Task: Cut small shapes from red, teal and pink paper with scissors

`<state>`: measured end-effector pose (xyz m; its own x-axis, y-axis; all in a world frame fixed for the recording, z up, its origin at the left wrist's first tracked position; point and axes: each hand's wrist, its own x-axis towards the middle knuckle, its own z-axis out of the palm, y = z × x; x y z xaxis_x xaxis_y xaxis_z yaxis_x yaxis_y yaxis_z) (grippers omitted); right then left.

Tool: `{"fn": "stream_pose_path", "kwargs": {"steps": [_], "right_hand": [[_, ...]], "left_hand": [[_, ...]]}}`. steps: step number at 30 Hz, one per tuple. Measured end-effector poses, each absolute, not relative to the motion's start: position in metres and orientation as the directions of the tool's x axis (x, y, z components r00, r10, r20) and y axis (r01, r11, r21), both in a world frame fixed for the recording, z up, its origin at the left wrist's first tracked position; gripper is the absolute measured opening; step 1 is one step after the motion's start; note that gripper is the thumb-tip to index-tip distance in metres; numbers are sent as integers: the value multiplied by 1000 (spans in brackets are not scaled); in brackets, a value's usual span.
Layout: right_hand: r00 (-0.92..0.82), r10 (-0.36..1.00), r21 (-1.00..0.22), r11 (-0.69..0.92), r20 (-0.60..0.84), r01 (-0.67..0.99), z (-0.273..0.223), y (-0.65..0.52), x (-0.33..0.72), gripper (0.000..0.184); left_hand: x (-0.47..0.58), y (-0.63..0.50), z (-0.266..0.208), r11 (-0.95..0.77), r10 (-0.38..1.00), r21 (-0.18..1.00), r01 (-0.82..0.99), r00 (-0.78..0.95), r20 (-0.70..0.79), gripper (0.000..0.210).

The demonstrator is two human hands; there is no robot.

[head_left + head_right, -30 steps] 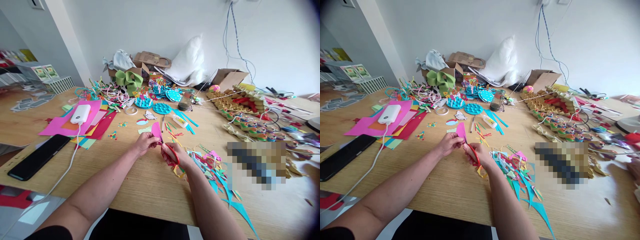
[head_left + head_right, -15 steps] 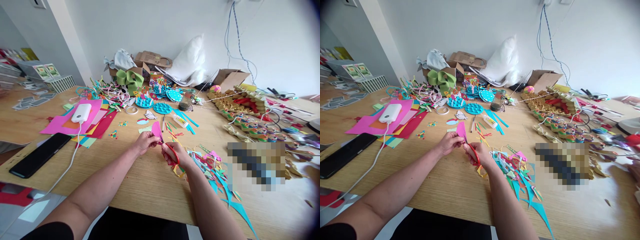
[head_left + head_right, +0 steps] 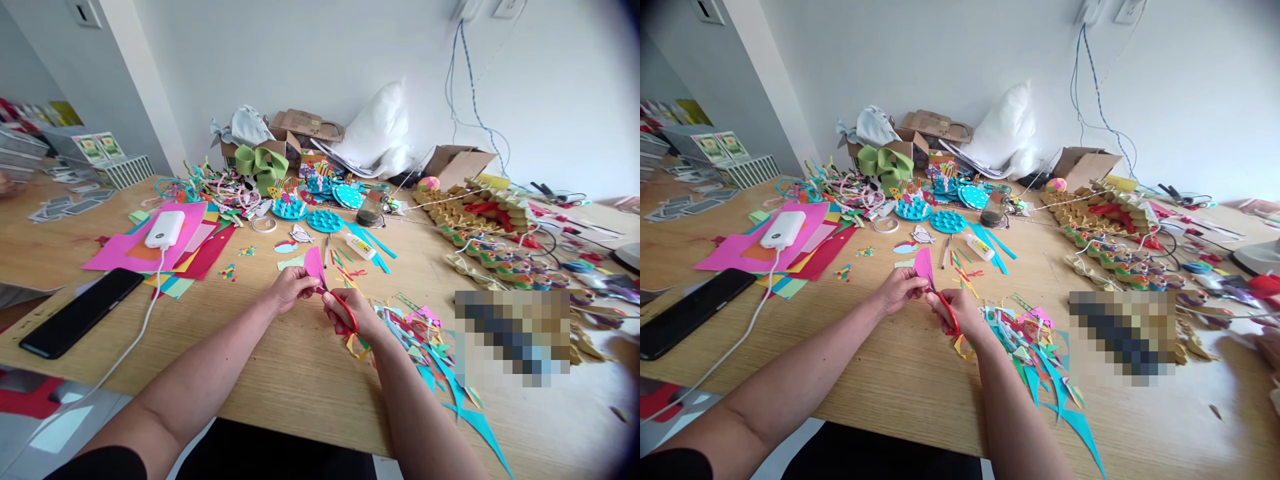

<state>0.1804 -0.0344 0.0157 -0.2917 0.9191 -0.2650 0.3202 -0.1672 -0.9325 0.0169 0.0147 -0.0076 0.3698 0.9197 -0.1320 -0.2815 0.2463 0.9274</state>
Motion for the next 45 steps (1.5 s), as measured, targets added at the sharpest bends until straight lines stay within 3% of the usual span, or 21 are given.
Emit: {"fn": "stream_pose_path", "kwargs": {"steps": [45], "right_hand": [[-270,929,-934,-160,-252,318,15,-36,179,47]], "left_hand": [[18,15,-8,275,917,912,-304,369,-154,23]]}}
